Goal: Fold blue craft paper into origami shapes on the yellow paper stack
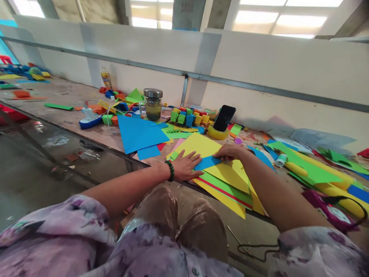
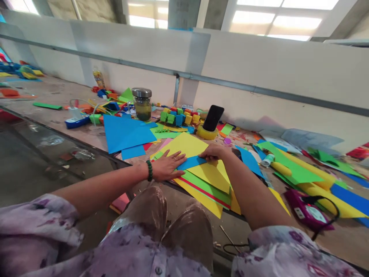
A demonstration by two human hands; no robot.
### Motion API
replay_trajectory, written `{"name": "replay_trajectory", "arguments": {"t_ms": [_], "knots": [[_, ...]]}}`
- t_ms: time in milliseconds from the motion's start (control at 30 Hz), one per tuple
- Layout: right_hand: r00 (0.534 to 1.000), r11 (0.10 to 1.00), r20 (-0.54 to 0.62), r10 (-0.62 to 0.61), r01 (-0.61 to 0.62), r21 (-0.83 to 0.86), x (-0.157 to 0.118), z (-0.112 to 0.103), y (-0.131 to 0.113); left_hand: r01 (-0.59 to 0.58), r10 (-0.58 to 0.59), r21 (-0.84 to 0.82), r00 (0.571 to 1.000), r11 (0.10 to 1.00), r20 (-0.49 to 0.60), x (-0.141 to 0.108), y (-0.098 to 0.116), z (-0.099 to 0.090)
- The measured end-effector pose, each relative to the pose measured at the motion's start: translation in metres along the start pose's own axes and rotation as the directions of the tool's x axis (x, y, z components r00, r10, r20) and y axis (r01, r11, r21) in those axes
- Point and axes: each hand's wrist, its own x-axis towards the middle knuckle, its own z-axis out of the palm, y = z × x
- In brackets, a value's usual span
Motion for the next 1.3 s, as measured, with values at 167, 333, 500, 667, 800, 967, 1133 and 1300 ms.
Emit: {"name": "replay_trajectory", "arguments": {"t_ms": [167, 333, 500, 667, 800, 967, 1133, 1300], "knots": [[0.996, 0.996, -0.076, -0.042, 0.036, -0.085, -0.008, -0.005, -0.005, 0.087, -0.09, -0.028, 0.988, 0.996, -0.125, -0.035, 0.005, 0.01], [0.959, 0.97, -0.181, -0.22, 0.195, -0.144, -0.027, 0.017, -0.03, 0.176, -0.18, -0.037, 0.958, 0.984, -0.224, -0.043, 0.013, 0.012], [0.94, 0.934, -0.016, -0.341, 0.337, -0.116, -0.044, 0.055, -0.045, 0.194, -0.196, -0.03, 0.957, 0.981, -0.214, -0.042, 0.014, 0.005], [0.958, 0.951, -0.011, -0.287, 0.284, -0.121, -0.038, 0.034, -0.011, 0.204, -0.207, -0.039, 0.956, 0.978, -0.207, -0.044, 0.014, 0.006], [0.958, 0.953, -0.09, -0.273, 0.257, -0.16, -0.031, 0.007, 0.019, 0.193, -0.198, -0.047, 0.959, 0.98, -0.203, -0.039, 0.011, 0.0], [0.836, 0.876, -0.267, -0.48, 0.438, -0.203, -0.034, 0.011, 0.009, 0.137, -0.139, -0.024, 0.976, 0.99, -0.166, -0.015, 0.002, -0.016], [0.77, 0.81, -0.252, -0.586, 0.565, -0.157, -0.036, 0.029, 0.002, 0.158, -0.179, -0.136, 0.971, 0.978, -0.159, 0.004, -0.01, -0.022], [0.699, 0.793, -0.446, -0.559, 0.607, -0.044, -0.032, 0.026, 0.015, 0.182, -0.333, -0.503, 0.915, 0.845, -0.228, 0.033, -0.033, -0.035]]}}
